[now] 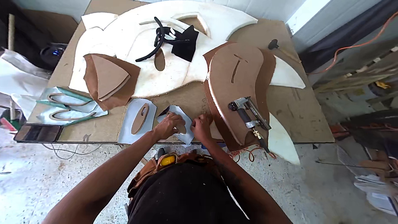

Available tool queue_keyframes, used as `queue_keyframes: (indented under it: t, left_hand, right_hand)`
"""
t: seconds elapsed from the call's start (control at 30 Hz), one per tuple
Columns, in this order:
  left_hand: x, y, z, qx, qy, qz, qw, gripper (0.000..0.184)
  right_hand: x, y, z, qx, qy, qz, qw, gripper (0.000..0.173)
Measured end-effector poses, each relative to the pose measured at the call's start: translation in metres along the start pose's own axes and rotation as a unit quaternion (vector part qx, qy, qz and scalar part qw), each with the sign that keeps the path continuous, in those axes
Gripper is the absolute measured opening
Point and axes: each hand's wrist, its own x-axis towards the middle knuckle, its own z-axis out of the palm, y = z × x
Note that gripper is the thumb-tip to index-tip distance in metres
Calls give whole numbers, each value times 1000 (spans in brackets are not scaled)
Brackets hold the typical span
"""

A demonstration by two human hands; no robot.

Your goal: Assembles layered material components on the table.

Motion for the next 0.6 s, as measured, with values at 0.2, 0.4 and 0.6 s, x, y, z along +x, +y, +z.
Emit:
queue_keyframes:
  t: [0.2, 0.4, 0.6]
  left_hand:
    - [-9, -12, -12, -37, -28, 33, 998, 40]
    - [-3, -12, -9, -39, -18, 14, 999, 38]
    - [8, -3, -7, -43, -23, -25, 998, 40]
  right_hand:
    - [-30, -1, 7, 285, -78, 175, 939, 56]
    - [-70, -3, 32, 408, 38, 237, 881, 79]
    - [-77, -12, 32, 391, 27, 252, 885, 42]
